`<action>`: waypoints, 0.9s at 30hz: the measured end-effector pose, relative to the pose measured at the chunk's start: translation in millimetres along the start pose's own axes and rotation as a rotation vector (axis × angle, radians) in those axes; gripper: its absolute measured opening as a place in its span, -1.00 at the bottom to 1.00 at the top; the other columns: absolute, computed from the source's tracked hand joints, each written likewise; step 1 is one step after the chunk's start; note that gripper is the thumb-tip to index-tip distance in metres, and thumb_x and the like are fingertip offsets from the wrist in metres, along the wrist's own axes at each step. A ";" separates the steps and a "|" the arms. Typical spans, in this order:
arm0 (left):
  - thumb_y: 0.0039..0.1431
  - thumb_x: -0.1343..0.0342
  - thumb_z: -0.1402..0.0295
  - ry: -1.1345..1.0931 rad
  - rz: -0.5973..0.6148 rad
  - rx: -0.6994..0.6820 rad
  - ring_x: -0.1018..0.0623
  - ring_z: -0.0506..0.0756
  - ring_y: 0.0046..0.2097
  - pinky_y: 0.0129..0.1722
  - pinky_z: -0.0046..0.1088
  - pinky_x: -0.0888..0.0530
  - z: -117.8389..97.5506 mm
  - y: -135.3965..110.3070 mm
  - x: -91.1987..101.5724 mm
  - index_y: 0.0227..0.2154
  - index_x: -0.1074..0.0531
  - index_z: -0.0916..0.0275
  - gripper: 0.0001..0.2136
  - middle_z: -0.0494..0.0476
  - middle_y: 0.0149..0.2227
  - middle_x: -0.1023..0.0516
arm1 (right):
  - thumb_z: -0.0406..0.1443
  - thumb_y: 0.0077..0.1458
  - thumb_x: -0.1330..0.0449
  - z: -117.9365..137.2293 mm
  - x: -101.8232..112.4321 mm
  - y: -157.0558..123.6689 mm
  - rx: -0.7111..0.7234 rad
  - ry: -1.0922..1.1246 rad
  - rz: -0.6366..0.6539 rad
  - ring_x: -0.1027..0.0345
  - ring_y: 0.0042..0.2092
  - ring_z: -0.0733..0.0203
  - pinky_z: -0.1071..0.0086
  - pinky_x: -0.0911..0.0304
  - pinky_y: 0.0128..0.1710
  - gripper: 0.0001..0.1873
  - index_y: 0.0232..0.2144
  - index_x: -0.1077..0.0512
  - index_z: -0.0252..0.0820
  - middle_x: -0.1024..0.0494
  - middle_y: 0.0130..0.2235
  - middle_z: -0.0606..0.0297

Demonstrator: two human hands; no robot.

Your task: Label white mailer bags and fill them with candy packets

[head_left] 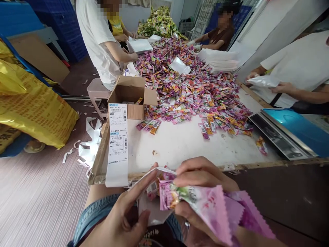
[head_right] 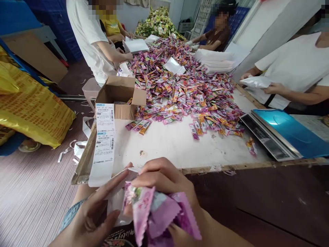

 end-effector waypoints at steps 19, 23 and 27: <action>0.24 0.08 0.56 -0.074 -0.038 0.028 -0.06 0.11 0.38 0.34 -0.25 0.02 3.3 5.3 2.5 0.32 0.08 -0.17 -0.32 -0.14 0.41 -0.01 | -0.35 0.07 -0.28 -10.4 -9.8 6.6 -0.248 0.005 0.051 -0.43 -0.24 0.24 0.46 -0.37 -0.27 -0.79 -0.23 -0.36 -0.12 -0.49 -0.29 0.33; 0.12 -0.02 0.64 -0.109 0.000 0.013 -0.20 0.13 0.34 0.34 -0.21 -0.04 -3.8 11.4 -0.8 0.31 0.08 -0.23 -0.20 -0.12 0.38 -0.10 | -0.41 0.06 -0.27 -10.2 -35.2 8.2 -0.197 -0.043 0.573 -0.41 -0.10 0.19 0.39 -0.33 -0.09 -0.75 -0.17 -0.41 -0.14 -0.53 -0.15 0.28; 0.07 0.02 0.71 -0.092 -0.091 -0.005 -0.19 0.14 0.34 0.33 -0.21 -0.09 -7.4 16.3 -2.2 0.29 -0.04 -0.16 -0.21 -0.06 0.36 -0.15 | -0.40 0.13 -0.19 -13.4 -46.3 14.4 -0.258 -0.167 0.718 -0.34 0.05 0.13 0.30 -0.26 0.05 -0.59 0.05 -0.34 -0.14 -0.46 0.03 0.21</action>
Point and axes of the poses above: each hand's wrist, its own y-axis towards the middle knuckle, its own x-axis out of the back of the hand, z = x × y, the point moved 2 cm from there along y, towards the middle knuckle
